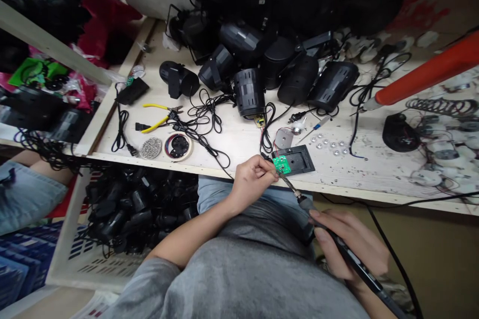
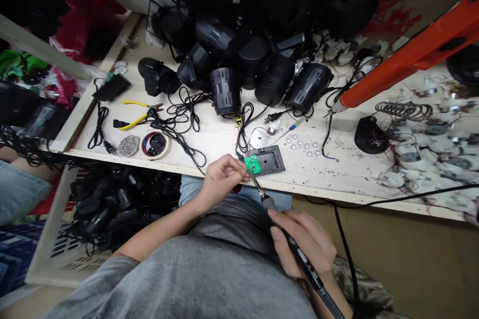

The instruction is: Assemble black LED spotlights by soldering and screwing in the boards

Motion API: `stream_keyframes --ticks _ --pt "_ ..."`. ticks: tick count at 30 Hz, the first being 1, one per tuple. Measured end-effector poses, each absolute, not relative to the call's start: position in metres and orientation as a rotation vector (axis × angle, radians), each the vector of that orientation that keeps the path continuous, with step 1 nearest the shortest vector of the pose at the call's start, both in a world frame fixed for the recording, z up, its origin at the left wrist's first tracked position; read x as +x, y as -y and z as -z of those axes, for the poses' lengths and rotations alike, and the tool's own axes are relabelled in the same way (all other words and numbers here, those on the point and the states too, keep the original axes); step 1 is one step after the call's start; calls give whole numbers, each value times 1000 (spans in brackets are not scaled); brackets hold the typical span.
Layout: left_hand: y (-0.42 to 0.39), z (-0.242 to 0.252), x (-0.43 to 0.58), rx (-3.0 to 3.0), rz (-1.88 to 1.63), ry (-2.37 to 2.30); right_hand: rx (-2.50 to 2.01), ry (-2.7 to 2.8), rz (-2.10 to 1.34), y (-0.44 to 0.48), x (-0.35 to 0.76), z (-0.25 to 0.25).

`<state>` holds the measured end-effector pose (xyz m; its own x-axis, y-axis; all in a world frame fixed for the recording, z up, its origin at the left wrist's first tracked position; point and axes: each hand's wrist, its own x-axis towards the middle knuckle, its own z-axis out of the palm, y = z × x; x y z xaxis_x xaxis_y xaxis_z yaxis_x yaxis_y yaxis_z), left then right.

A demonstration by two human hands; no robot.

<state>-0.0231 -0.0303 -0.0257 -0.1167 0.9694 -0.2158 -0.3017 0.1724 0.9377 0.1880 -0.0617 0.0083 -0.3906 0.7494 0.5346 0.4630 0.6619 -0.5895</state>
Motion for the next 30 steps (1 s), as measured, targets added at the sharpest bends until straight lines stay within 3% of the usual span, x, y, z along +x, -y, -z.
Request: stream_keyframes --ticks 30 --pt "31 26 -25 749 -1251 -1210 -953 2025 -327 58 188 -15"
